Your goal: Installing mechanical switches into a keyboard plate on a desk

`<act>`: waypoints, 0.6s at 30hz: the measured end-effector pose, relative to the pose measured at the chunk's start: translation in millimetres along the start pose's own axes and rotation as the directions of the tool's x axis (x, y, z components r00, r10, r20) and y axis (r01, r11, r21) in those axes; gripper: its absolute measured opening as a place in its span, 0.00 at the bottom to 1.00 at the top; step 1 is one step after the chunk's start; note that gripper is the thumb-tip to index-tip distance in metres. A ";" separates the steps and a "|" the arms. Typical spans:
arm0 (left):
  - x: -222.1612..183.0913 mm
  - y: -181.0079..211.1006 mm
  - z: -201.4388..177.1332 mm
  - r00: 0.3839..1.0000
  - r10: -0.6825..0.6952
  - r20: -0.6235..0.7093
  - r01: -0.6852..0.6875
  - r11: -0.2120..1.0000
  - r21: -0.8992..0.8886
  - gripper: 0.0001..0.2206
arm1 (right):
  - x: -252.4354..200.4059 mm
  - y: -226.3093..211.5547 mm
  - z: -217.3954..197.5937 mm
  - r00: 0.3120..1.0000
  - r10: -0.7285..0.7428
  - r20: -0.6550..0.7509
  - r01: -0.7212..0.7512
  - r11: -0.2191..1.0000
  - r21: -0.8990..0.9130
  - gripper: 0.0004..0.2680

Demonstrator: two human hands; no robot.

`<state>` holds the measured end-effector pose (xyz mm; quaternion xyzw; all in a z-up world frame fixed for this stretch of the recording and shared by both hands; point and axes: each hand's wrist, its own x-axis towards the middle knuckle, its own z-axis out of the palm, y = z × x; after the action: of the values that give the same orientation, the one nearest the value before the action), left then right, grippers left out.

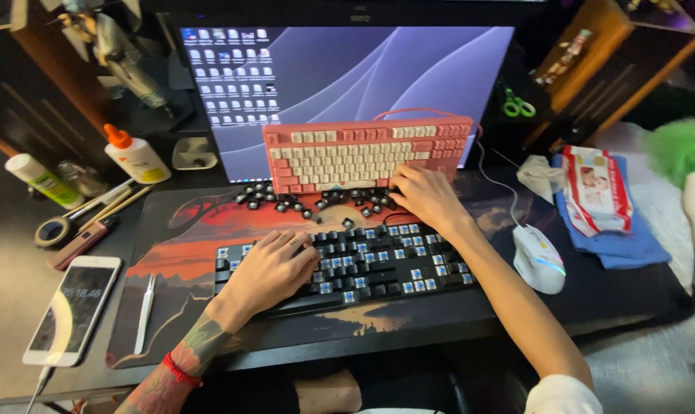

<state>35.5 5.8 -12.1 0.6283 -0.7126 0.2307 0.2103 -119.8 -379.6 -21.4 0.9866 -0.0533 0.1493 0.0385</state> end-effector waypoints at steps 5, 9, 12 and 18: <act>1.5 0.2 -7.9 0.999 0.006 0.037 -0.007 1.000 0.004 0.07 | -8.6 6.5 -30.6 0.995 0.062 0.076 -0.072 0.987 0.142 0.06; -0.3 -0.1 -3.2 1.000 -0.002 0.031 0.001 1.000 0.028 0.07 | -14.9 6.6 -33.0 0.988 0.036 0.147 -0.064 0.979 0.193 0.07; -2.2 -0.9 3.8 1.000 -0.009 0.024 0.008 0.999 0.046 0.07 | -11.4 0.3 -27.6 0.988 0.020 0.156 -0.045 0.986 0.159 0.10; 0.8 1.6 -3.2 1.000 -0.010 0.027 0.009 0.999 0.031 0.06 | -6.6 11.6 -4.5 0.991 -0.002 0.133 -0.024 0.981 0.194 0.09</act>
<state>33.9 7.2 -9.1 0.6380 -0.7086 0.2321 0.1922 -128.7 -390.1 -18.3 0.9930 -0.0463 0.0882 -0.0629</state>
